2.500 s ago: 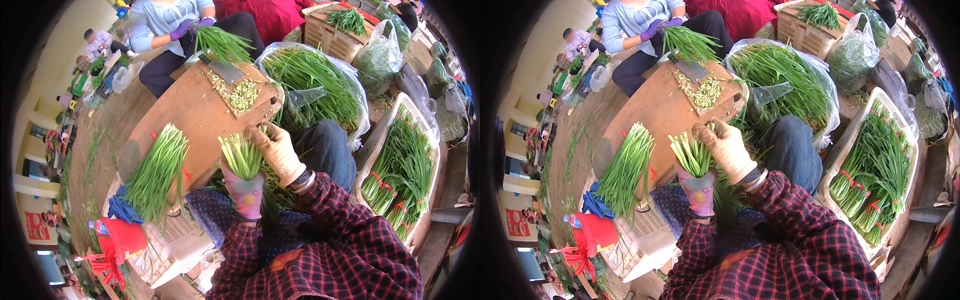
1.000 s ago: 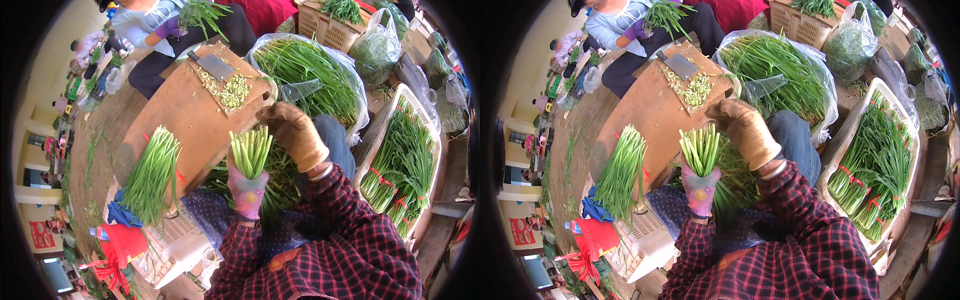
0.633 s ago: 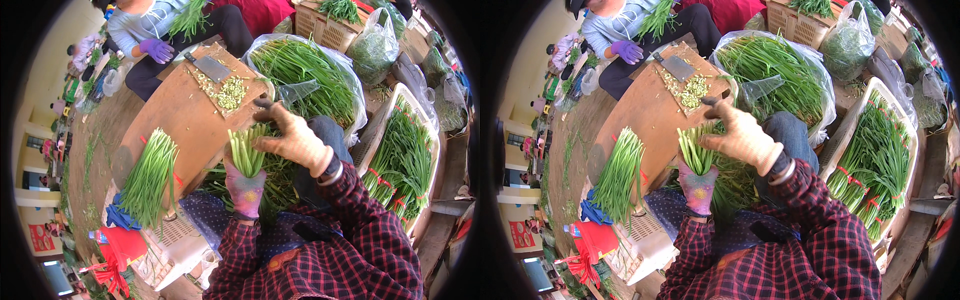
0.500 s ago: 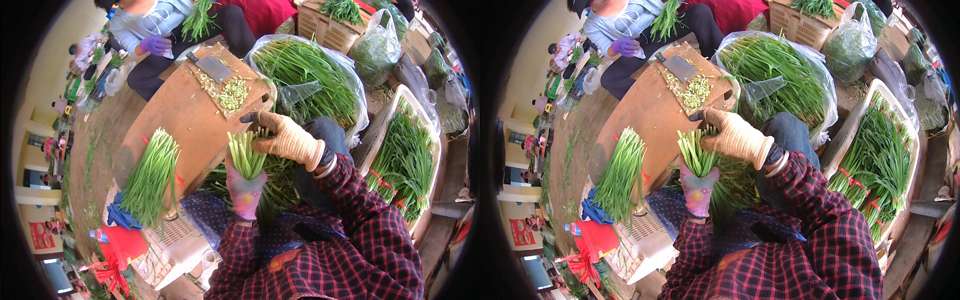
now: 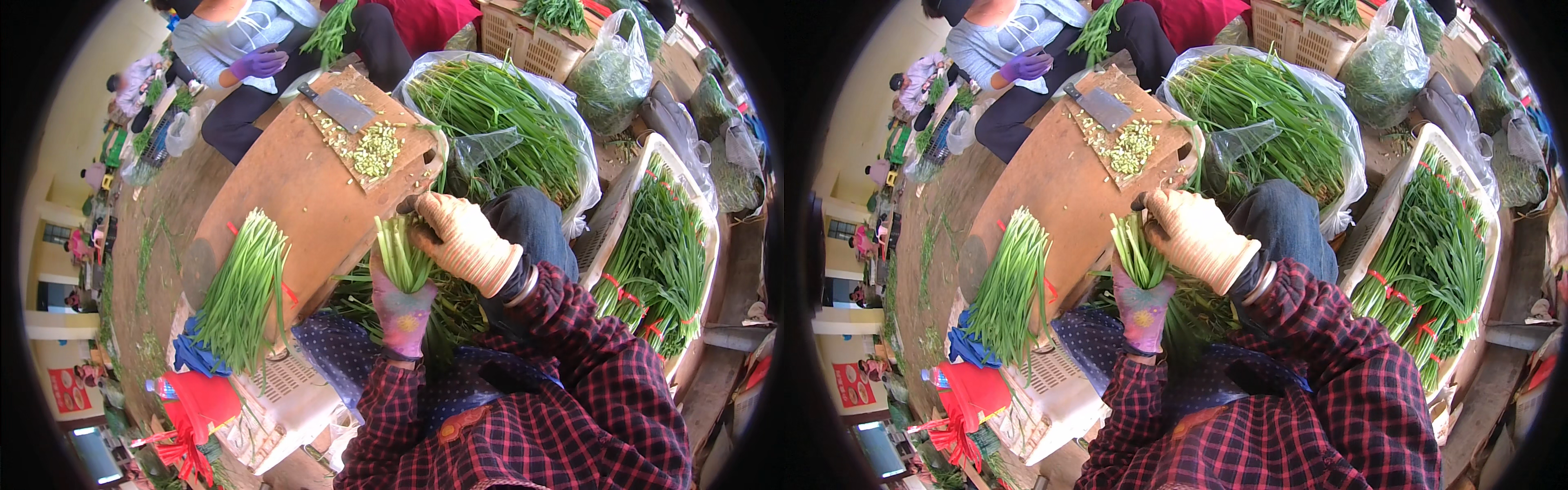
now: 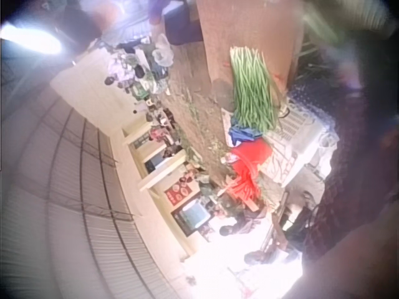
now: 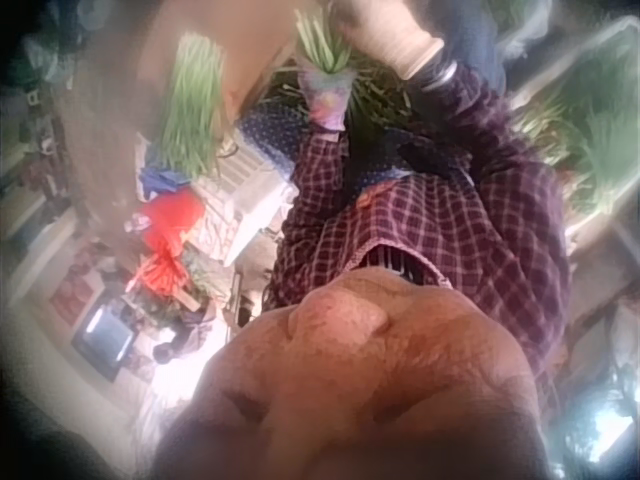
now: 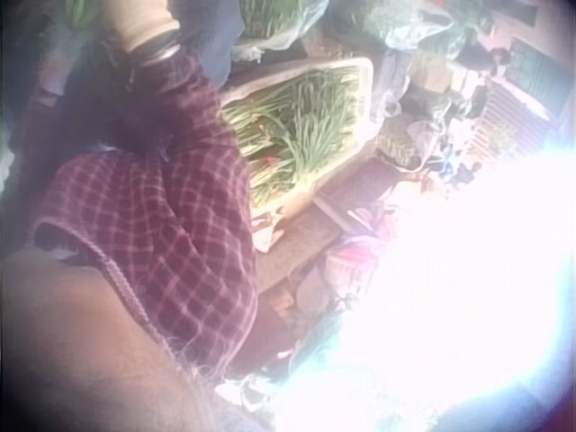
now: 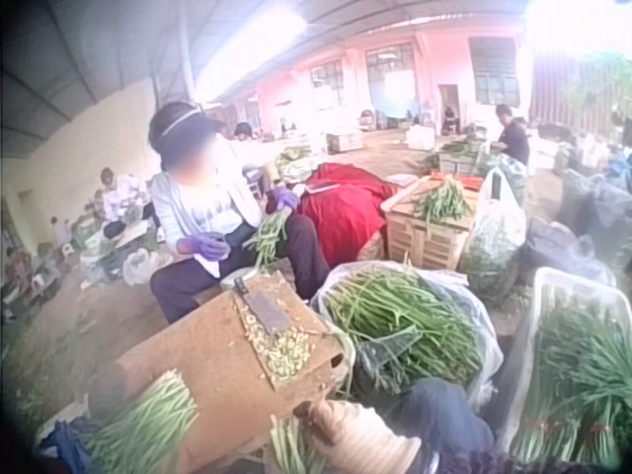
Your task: The person organizes bunches of chives by hand, stripping away loose leaves, evening out the ends, and securing the bundles with red ties before placing them into a plastic crate.
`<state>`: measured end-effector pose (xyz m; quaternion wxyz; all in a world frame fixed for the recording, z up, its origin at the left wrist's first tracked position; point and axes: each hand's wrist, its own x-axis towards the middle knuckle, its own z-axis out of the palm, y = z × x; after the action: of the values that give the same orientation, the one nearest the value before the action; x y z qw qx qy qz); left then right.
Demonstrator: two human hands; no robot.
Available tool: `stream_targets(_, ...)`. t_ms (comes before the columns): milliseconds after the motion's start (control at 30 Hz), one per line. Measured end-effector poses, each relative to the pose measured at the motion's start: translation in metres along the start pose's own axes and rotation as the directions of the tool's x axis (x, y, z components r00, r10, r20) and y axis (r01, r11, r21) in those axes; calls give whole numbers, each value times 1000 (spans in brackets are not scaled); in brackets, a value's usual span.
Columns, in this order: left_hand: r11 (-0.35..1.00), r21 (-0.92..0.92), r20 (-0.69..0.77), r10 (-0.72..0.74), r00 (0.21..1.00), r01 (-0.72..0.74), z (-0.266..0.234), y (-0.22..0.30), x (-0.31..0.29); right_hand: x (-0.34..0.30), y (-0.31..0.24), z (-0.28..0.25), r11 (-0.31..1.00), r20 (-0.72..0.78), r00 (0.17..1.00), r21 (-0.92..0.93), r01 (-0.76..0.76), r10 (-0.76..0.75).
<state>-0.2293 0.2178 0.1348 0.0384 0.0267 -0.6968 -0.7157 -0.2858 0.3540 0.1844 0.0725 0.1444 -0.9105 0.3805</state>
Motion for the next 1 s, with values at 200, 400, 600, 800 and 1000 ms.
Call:
stream_targets(200,993,-122,35,-1,999,5,5,-4,-3,-4,8,24,959,-224,968,281,-48,114)
stream_targets(400,998,-55,95,-32,995,38,5,3,2,9,10,32,184,25,860,973,-137,510)
stream_targets(600,982,-131,94,-125,988,137,-9,5,0,8,43,-21,270,-64,854,958,-92,516)
stream_targets(800,996,-19,93,-84,992,86,-5,1,8,-13,10,-26,658,125,963,708,-256,240)
stream_targets(1000,999,18,94,-30,995,29,-5,2,2,16,0,-31,988,267,963,131,-80,43)
